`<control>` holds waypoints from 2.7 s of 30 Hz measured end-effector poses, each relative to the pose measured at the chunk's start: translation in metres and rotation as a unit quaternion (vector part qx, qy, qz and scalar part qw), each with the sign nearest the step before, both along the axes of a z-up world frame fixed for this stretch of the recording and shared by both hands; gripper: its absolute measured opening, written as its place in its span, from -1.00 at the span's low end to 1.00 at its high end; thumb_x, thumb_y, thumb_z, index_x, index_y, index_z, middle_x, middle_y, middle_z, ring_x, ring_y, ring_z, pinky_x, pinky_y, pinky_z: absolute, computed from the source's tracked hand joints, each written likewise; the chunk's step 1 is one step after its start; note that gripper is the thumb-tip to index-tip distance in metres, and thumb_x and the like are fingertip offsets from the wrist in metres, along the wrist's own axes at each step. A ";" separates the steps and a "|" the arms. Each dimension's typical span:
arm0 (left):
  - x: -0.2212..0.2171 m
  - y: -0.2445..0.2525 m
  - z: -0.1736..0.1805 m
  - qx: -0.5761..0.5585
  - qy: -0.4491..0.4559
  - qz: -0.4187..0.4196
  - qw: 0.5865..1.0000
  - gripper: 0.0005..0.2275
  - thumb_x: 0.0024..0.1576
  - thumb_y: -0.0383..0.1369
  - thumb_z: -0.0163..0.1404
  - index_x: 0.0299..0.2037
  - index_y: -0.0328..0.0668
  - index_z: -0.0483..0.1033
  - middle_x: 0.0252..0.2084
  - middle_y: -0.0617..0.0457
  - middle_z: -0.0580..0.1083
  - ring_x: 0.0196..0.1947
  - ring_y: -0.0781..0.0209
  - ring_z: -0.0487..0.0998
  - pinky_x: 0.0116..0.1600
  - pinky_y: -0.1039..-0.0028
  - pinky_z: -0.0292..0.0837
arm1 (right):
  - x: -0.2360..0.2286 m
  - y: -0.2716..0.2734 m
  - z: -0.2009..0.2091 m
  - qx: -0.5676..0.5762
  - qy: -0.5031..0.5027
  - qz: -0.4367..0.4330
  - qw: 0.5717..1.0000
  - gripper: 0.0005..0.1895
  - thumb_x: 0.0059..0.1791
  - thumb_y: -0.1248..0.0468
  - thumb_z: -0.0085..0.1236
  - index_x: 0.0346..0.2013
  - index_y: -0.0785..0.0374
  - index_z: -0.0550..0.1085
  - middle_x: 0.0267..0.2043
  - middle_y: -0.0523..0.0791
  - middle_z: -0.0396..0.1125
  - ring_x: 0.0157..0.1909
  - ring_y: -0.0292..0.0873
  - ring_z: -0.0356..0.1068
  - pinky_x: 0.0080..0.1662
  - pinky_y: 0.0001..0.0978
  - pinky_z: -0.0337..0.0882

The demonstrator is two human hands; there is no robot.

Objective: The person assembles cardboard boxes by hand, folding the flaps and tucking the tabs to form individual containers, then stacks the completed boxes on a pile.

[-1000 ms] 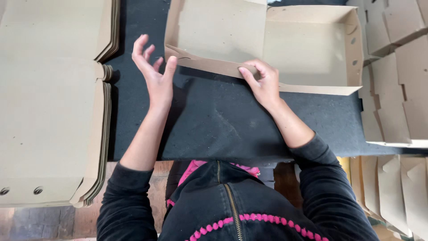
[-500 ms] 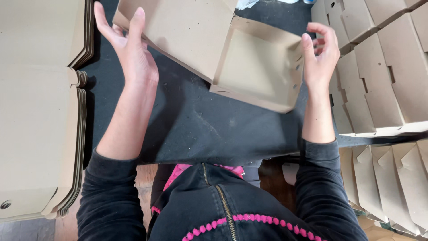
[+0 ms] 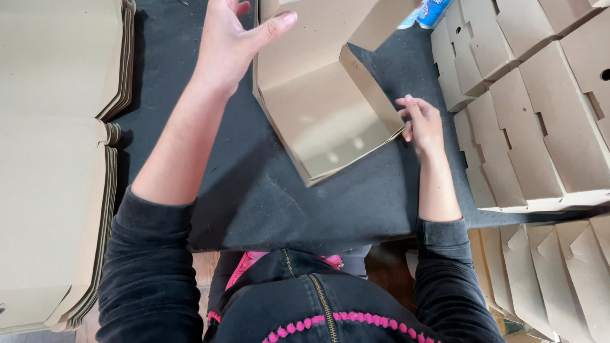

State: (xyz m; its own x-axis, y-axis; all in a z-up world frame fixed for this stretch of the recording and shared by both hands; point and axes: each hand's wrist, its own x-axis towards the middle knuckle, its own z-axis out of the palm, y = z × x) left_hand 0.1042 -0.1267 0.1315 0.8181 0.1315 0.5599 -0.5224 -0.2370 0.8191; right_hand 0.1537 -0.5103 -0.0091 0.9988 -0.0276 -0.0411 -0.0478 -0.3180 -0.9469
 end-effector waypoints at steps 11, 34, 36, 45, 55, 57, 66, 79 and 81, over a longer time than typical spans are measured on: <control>-0.059 0.055 -0.047 0.193 0.018 -0.130 0.972 -0.40 0.26 -0.58 -0.01 0.51 -0.10 0.06 0.57 -0.07 0.09 0.58 0.04 0.05 0.54 0.24 0.07 | -0.013 0.042 -0.020 0.191 0.134 0.169 0.957 -0.69 0.18 0.28 -0.29 0.05 0.33 0.41 -0.18 0.04 0.47 -0.31 -0.08 0.53 -0.55 -0.58 0.35; -0.087 0.050 -0.133 0.014 0.132 -0.157 0.979 -0.08 0.04 0.20 0.14 0.54 0.00 -0.02 0.60 -0.15 -0.28 0.58 -0.37 -0.34 0.43 -0.53 -0.24 | -0.023 0.085 -0.020 0.213 0.013 0.240 0.947 -0.24 0.17 -0.07 -0.20 0.53 0.32 -0.04 0.47 0.28 0.02 0.45 0.30 0.12 0.30 0.25 0.29; -0.089 0.047 -0.130 0.008 0.129 -0.149 0.980 -0.16 0.14 0.25 -0.07 0.54 -0.02 -0.03 0.59 -0.17 -0.27 0.58 -0.37 -0.34 0.43 -0.53 -0.26 | -0.020 0.083 -0.023 0.215 -0.004 0.261 0.941 -0.26 0.18 -0.04 -0.24 0.54 0.32 -0.06 0.49 0.26 -0.02 0.47 0.26 0.09 0.32 0.24 0.26; -0.095 0.036 -0.127 0.013 0.105 -0.148 0.983 -0.33 0.34 0.15 -0.43 0.56 -0.04 -0.10 0.60 -0.17 -0.31 0.59 -0.31 -0.43 0.49 -0.38 -0.52 | -0.028 0.079 -0.011 0.193 -0.082 0.267 0.941 -0.10 0.14 -0.34 -0.34 0.57 0.15 -0.14 0.58 0.22 -0.14 0.53 0.38 -0.07 0.35 0.46 0.12; -0.091 0.042 -0.134 0.046 0.074 -0.129 0.988 -0.52 0.43 -0.18 -0.48 0.53 -0.15 0.03 0.58 -0.18 -0.10 0.58 -0.31 -0.27 0.55 -0.23 -0.42 | -0.027 0.075 -0.009 0.183 -0.034 0.283 0.941 -0.04 0.07 -0.27 -0.14 0.57 0.18 -0.15 0.57 0.28 -0.18 0.52 0.42 -0.08 0.32 0.48 0.12; -0.093 0.042 -0.132 0.042 0.085 -0.131 0.987 -0.53 0.43 -0.19 -0.45 0.52 -0.14 0.06 0.58 -0.17 -0.09 0.58 -0.29 -0.24 0.55 -0.22 -0.38 | -0.024 0.071 -0.015 0.177 -0.021 0.278 0.944 -0.09 0.09 -0.19 -0.14 0.57 0.20 -0.13 0.57 0.25 -0.15 0.53 0.37 -0.05 0.31 0.41 0.17; -0.098 0.042 -0.115 0.038 0.149 -0.152 0.976 -0.49 0.37 -0.20 -0.33 0.53 -0.09 0.02 0.60 -0.11 -0.19 0.58 -0.15 -0.18 0.46 -0.11 -0.03 | -0.022 0.060 -0.022 0.198 -0.085 0.231 0.949 -0.11 0.09 -0.18 -0.07 0.56 0.25 -0.03 0.59 0.11 -0.14 0.55 0.10 -0.06 0.41 0.13 0.13; -0.095 0.033 -0.122 0.058 0.212 -0.126 0.967 -0.42 0.28 -0.23 -0.09 0.51 -0.08 0.04 0.58 -0.17 -0.23 0.59 -0.30 -0.27 0.50 -0.09 -0.15 | -0.037 0.067 0.002 -0.012 0.010 0.144 0.989 -0.21 -0.01 -0.08 0.25 0.45 0.09 0.27 0.36 0.11 0.15 0.33 0.05 0.22 0.20 -0.11 0.41; -0.095 0.034 -0.119 0.061 0.221 -0.122 0.966 -0.40 0.26 -0.22 -0.06 0.51 -0.10 0.03 0.58 -0.22 -0.24 0.58 -0.36 -0.29 0.50 -0.17 -0.21 | -0.029 0.061 -0.012 -0.053 0.001 0.150 0.987 -0.20 -0.01 -0.13 0.25 0.44 0.12 0.29 0.35 0.08 0.15 0.27 0.00 0.21 0.13 -0.22 0.41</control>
